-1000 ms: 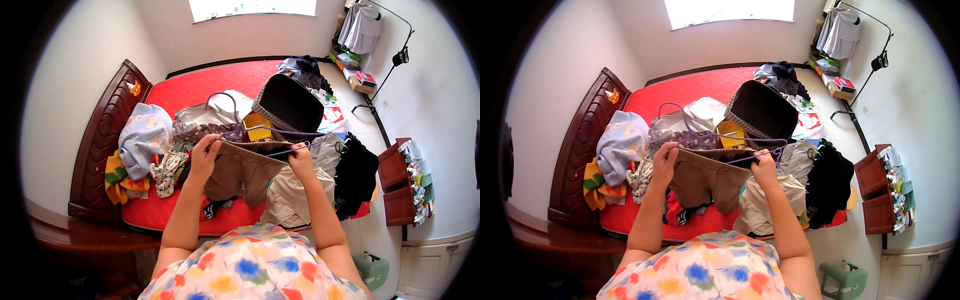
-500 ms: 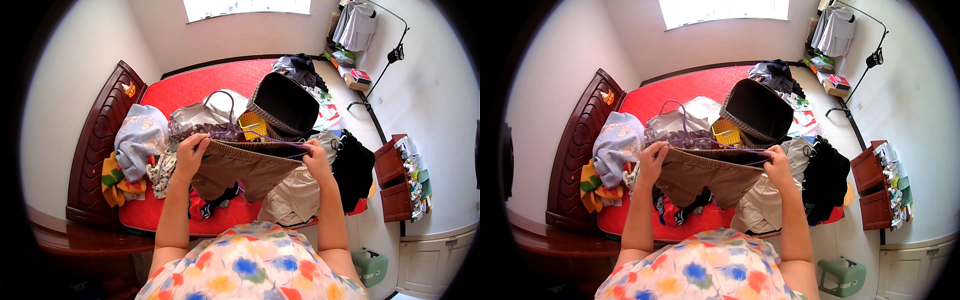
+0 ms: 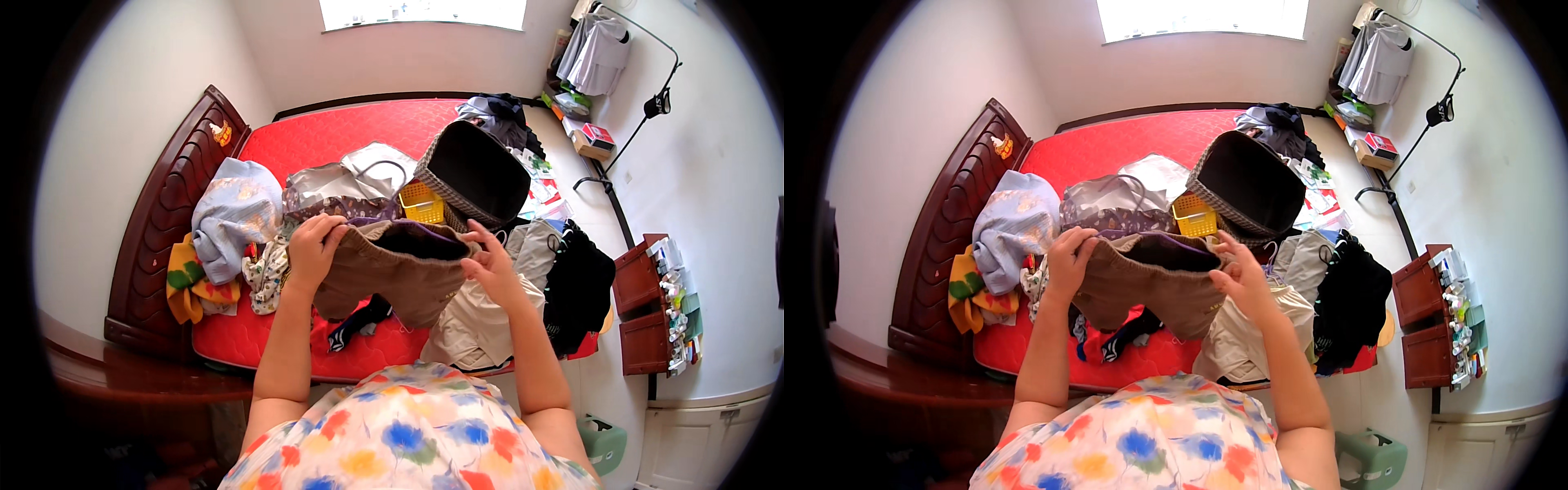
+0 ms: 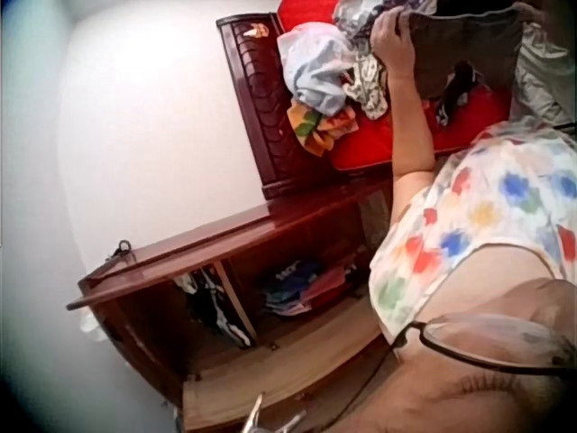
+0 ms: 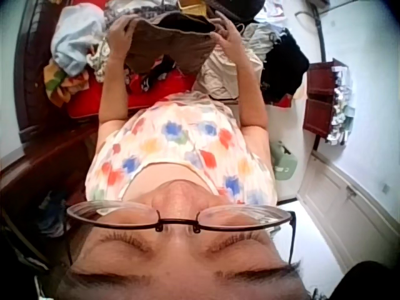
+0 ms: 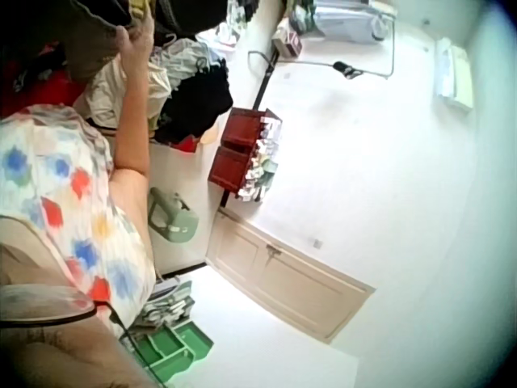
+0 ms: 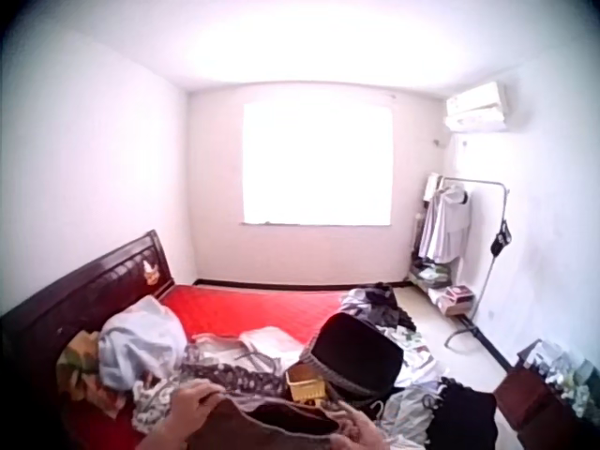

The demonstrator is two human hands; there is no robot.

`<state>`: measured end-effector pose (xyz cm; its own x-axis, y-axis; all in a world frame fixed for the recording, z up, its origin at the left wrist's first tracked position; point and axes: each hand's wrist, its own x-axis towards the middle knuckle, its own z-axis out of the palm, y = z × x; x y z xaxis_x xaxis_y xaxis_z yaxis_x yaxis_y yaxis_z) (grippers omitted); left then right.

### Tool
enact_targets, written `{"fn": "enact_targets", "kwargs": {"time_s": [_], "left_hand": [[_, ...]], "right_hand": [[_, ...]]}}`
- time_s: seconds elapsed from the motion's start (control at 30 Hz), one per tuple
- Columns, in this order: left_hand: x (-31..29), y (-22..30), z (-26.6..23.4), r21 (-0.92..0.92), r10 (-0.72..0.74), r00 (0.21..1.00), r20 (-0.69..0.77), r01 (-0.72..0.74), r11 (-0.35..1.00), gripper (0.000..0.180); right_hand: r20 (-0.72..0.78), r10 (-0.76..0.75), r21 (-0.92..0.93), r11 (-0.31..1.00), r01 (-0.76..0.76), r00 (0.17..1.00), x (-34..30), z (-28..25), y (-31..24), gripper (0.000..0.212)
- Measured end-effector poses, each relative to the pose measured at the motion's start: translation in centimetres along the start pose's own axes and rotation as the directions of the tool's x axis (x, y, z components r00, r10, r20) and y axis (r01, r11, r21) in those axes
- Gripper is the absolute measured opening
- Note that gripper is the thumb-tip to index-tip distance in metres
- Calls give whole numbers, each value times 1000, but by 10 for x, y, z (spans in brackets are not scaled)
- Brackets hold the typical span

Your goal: The person puts clothes from the bed onto hangers by hand, then carries them over and hangs them inside the wardrobe on the closet rod.

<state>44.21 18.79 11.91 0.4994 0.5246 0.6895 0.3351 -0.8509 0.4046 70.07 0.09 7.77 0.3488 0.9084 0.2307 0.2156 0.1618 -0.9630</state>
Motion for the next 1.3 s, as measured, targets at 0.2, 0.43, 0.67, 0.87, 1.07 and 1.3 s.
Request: {"fn": "enact_targets", "kwargs": {"time_s": [0.2,0.43,0.67,0.87,1.07,1.3], "left_hand": [[-12,-8,-10,-42,-58,998,-24,57,997,15],[-24,-9,-11,-89,-79,997,13,80,993,16],[-26,-6,-22,-97,-103,995,6,104,990,15],[-29,-17,-34,-148,-94,993,71,104,983,16],[-39,-54,-62,-193,-67,996,60,78,978,19],[-75,-89,-72,-303,-261,963,64,268,915,17]], "right_hand": [[30,-441,-638,683,356,897,10,-16,9,44],[273,-162,-618,726,302,948,22,2,25,16],[190,-420,-569,690,448,888,21,40,12,14],[64,-465,-609,682,404,883,13,61,-9,14],[-96,-405,-588,760,276,909,-1,73,-21,14],[-14,-215,-540,824,174,977,-33,98,-43,13]]}}
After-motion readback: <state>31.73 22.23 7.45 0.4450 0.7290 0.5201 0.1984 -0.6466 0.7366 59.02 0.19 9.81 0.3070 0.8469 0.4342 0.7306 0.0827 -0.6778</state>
